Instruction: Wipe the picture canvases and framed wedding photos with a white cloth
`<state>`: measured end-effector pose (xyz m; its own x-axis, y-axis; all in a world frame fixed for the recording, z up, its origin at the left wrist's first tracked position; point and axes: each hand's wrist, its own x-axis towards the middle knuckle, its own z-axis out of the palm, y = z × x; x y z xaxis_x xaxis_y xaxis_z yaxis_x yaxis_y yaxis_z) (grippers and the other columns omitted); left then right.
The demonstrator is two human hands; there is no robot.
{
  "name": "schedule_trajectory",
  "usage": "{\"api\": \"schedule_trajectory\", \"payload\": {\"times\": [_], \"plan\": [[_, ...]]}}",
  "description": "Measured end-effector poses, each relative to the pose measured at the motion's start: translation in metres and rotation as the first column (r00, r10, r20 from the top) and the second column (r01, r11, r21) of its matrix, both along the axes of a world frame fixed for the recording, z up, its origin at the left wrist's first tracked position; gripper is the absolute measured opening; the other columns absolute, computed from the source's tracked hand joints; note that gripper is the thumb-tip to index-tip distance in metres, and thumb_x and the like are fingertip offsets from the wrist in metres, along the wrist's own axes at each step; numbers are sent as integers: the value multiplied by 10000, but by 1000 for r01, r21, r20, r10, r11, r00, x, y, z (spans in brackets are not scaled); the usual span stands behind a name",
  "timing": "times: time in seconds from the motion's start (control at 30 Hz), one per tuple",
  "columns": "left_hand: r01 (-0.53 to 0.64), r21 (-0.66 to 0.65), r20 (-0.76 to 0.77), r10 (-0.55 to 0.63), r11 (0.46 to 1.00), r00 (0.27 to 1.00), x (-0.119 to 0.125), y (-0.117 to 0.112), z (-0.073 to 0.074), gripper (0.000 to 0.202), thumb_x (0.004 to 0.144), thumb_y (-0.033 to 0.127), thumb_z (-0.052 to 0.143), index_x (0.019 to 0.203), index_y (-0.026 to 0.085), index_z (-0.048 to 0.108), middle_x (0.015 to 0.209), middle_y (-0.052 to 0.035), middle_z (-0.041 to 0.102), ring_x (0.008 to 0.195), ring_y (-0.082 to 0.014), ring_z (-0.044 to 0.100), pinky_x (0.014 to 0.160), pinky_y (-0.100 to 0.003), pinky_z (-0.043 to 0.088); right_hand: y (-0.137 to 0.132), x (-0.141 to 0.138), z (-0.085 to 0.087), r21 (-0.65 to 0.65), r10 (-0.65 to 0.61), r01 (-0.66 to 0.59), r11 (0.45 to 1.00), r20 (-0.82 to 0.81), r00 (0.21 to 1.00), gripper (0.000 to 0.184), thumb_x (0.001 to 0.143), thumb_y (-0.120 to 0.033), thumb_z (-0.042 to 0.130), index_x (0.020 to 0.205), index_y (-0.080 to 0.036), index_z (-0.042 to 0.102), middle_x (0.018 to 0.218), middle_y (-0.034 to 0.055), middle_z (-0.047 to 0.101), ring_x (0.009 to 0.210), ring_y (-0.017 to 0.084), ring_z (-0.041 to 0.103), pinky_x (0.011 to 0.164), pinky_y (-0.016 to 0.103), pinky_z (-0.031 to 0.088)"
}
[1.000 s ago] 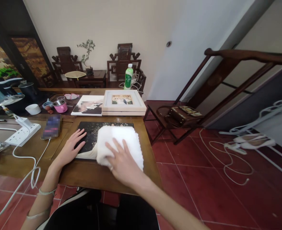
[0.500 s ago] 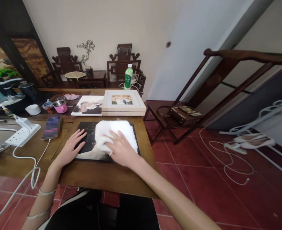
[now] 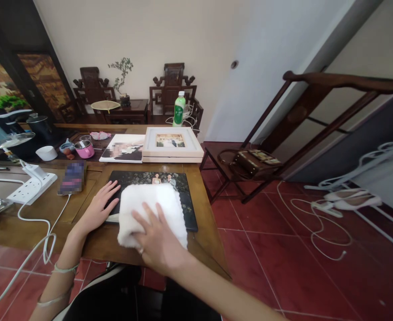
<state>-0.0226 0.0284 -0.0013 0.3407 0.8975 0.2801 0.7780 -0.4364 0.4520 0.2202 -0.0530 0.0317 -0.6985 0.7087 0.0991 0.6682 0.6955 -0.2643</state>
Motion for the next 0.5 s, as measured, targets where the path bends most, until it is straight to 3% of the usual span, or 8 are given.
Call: {"api": "schedule_trajectory", "payload": {"times": [0.1,0.17,0.4,0.5], "plan": [[2,7,-4,-2,1000,1000,0,1,0,480,959,406,388,1400,222,441,1498,-84,402,1417,-260,287,1141,-525,245,-13,7,3,-28,55,-56,998,-27,998,383,736,-132,568,1096,-194,680,1527,75,358,1428,394,198,1129,655,149],[-3,-5,-5,3,1000,1000,0,1,0,492,959,413,385,1405,210,434,1501,-90,396,1421,-262,279,1139,-527,247,-3,13,6,-27,39,-41,999,-44,998,434,745,-119,552,1161,-196,649,1515,75,383,1432,349,221,1146,613,163],[5,-29,1,-5,1000,1000,0,1,2,495,963,418,381,1407,204,430,1510,-87,380,1432,-255,250,1142,-525,241,94,21,9,64,-178,182,981,-63,982,352,915,-200,446,1221,-140,611,1335,176,572,1374,327,354,1092,578,264],[4,-23,6,-4,1000,1000,-1,1,1,488,964,417,385,1404,212,433,1505,-86,390,1430,-253,256,1139,-528,245,122,13,10,109,-222,225,968,-42,974,351,944,-234,418,1220,-126,605,1270,194,609,1335,339,395,1054,575,301]]}}
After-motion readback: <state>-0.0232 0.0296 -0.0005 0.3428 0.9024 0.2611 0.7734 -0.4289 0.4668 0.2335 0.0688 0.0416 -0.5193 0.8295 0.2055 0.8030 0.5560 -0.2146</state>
